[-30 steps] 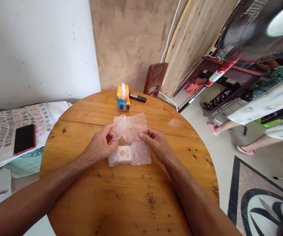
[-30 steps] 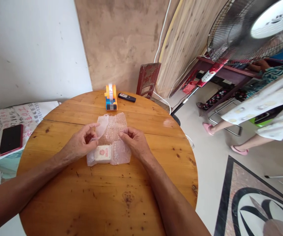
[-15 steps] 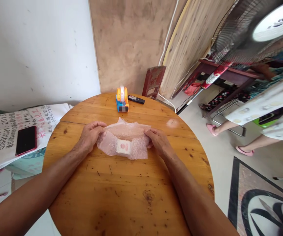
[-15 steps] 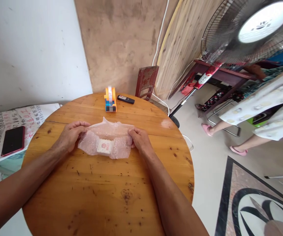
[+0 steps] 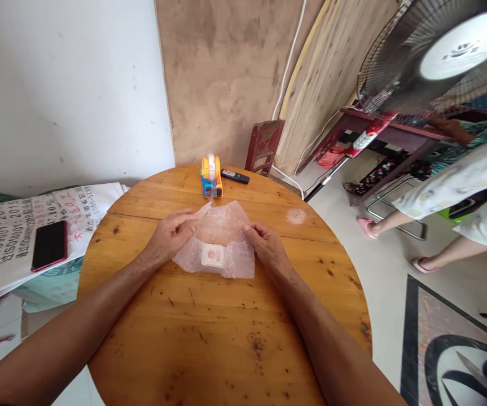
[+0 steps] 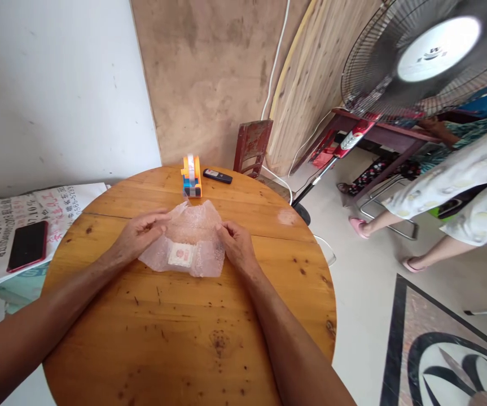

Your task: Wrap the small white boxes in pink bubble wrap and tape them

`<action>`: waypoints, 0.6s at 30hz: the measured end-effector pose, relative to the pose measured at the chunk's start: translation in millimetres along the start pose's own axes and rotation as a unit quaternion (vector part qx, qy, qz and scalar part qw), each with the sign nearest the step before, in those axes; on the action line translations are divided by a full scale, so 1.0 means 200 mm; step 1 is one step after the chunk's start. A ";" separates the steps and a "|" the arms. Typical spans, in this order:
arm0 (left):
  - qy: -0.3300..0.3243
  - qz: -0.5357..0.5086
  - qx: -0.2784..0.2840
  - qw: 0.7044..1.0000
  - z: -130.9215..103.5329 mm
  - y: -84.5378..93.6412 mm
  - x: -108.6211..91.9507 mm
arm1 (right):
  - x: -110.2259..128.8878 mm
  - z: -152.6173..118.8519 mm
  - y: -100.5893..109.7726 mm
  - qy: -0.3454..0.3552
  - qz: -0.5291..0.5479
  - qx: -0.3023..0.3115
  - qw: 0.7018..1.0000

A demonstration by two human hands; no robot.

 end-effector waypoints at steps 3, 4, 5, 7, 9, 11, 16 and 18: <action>0.061 -0.036 0.021 0.997 0.01 0.00 0.05 | 0.00 0.00 0.02 -0.011 -0.036 -0.015 0.999; 0.075 -0.043 0.012 0.996 0.01 0.00 0.06 | 0.00 0.00 0.03 -0.017 -0.052 -0.022 0.998; 0.086 -0.046 -0.003 0.995 0.01 0.01 0.07 | 0.00 0.00 0.04 -0.024 -0.071 -0.028 0.997; 0.103 -0.043 -0.026 0.993 0.01 0.02 0.08 | 0.00 -0.01 0.06 -0.037 -0.112 -0.039 0.992; 0.116 -0.036 -0.028 0.992 0.01 0.03 0.09 | 0.00 -0.01 0.08 -0.051 -0.148 -0.046 0.987; 0.112 -0.021 -0.018 0.993 0.02 0.04 0.08 | 0.00 0.00 0.09 -0.064 -0.174 -0.049 0.981; 0.013 0.061 -0.081 0.995 -0.01 0.10 -0.01 | 0.05 -0.03 0.12 -0.060 -0.186 -0.063 0.979; -0.020 0.071 -0.080 0.994 -0.04 0.12 -0.05 | 0.10 -0.05 0.11 -0.008 -0.148 -0.045 0.988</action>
Point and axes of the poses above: each hand's wrist, its own z-axis towards the middle knuckle, its own y-axis out of the back of the hand, x = y × z, the point moved 4 cm from there along z, towards the middle knuckle, and after that the axes turned 15 degrees about x, right-handed, at the moved point
